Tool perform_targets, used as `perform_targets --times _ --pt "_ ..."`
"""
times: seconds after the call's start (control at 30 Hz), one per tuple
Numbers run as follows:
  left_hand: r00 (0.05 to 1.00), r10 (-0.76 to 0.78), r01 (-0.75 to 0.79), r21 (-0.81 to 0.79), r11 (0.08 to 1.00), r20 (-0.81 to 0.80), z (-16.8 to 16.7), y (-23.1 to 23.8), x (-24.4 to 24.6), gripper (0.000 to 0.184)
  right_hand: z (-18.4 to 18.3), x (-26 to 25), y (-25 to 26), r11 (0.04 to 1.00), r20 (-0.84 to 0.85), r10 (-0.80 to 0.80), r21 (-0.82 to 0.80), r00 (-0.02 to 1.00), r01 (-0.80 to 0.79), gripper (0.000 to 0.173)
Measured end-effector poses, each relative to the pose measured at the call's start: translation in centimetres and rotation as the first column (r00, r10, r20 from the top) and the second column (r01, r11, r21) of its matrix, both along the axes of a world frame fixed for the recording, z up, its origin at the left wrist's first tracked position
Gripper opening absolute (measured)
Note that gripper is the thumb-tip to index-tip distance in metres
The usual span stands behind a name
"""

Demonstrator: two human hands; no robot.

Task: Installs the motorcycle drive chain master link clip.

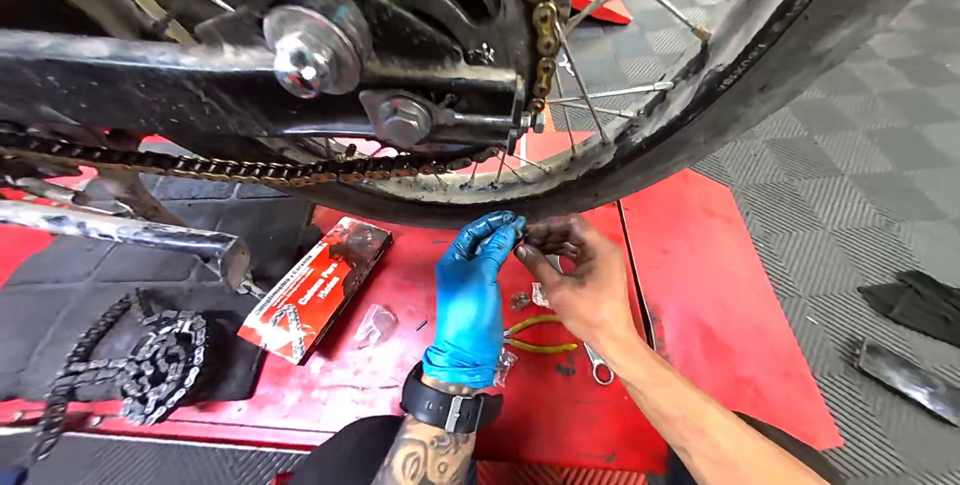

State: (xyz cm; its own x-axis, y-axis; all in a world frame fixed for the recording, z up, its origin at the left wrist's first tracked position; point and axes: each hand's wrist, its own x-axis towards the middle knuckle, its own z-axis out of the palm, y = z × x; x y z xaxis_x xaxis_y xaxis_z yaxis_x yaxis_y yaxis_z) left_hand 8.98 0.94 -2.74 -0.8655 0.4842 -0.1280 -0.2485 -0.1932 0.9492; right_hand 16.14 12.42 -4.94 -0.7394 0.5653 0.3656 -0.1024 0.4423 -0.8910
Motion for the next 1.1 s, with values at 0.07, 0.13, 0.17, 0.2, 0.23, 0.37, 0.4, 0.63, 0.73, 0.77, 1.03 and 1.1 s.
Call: perform_targets --times 0.07,0.13,0.17,0.2,0.23,0.37,0.4,0.63,0.73,0.77,1.03,1.1 --pt "0.998 -0.014 0.007 0.109 0.994 0.064 -0.1 0.5 0.4 0.028 0.5 -0.1 -0.5 0.998 -0.022 -0.045 -0.044 0.999 0.044 0.017" --pt "0.994 -0.036 0.017 0.177 0.984 0.104 0.1 1.0 0.8 0.028 1.0 -0.1 -0.9 0.993 -0.039 -0.069 -0.102 0.997 0.064 0.013" --pt "0.993 -0.039 0.017 0.195 0.981 0.111 0.1 1.1 0.8 0.028 1.2 -0.2 -1.1 0.99 -0.054 -0.077 -0.121 0.996 0.07 0.013" --pt "0.994 -0.034 0.012 0.203 0.979 0.107 0.2 1.2 0.8 0.028 1.4 -0.4 -1.3 0.987 -0.074 -0.084 -0.14 0.994 0.073 0.013" --pt "0.995 -0.024 0.004 0.202 0.979 0.099 0.2 1.2 0.8 0.028 1.6 -0.5 -1.4 0.985 -0.095 -0.089 -0.159 0.992 0.073 0.014" --pt "0.993 -0.014 -0.012 0.219 0.976 0.116 -0.1 1.3 0.8 0.028 1.7 -0.9 -1.9 0.984 -0.136 -0.105 -0.158 0.985 0.083 0.013" --pt "0.991 -0.024 -0.007 0.234 0.972 0.129 -0.2 1.3 0.8 0.028 1.7 -1.0 -1.9 0.984 -0.131 -0.107 -0.154 0.986 0.086 0.011" --pt "0.988 -0.015 -0.032 0.298 0.954 0.154 0.3 1.4 -0.5 0.029 1.8 -1.9 -1.9 0.996 -0.131 -0.067 0.043 0.989 0.074 0.01" --pt "0.991 -0.031 -0.024 0.395 0.918 0.13 0.7 0.9 -3.1 0.039 2.9 -3.2 -1.2 0.98 -0.22 -0.061 0.172 0.974 0.1 0.011" --pt "0.989 -0.036 -0.033 0.454 0.891 0.142 1.0 0.6 -3.8 0.04 3.5 -3.7 -1.0 0.973 -0.256 -0.056 0.205 0.965 0.11 0.011" --pt "0.991 -0.072 -0.023 0.657 0.754 0.116 1.7 0.6 -6.2 0.024 6.0 -6.2 -2.3 0.927 -0.256 -0.115 0.321 0.96 0.196 0.008" --pt "0.991 -0.088 -0.005 0.669 0.743 0.105 1.7 0.4 -6.4 0.024 6.2 -6.9 -2.8 0.904 -0.267 -0.183 0.333 0.946 0.268 0.009"
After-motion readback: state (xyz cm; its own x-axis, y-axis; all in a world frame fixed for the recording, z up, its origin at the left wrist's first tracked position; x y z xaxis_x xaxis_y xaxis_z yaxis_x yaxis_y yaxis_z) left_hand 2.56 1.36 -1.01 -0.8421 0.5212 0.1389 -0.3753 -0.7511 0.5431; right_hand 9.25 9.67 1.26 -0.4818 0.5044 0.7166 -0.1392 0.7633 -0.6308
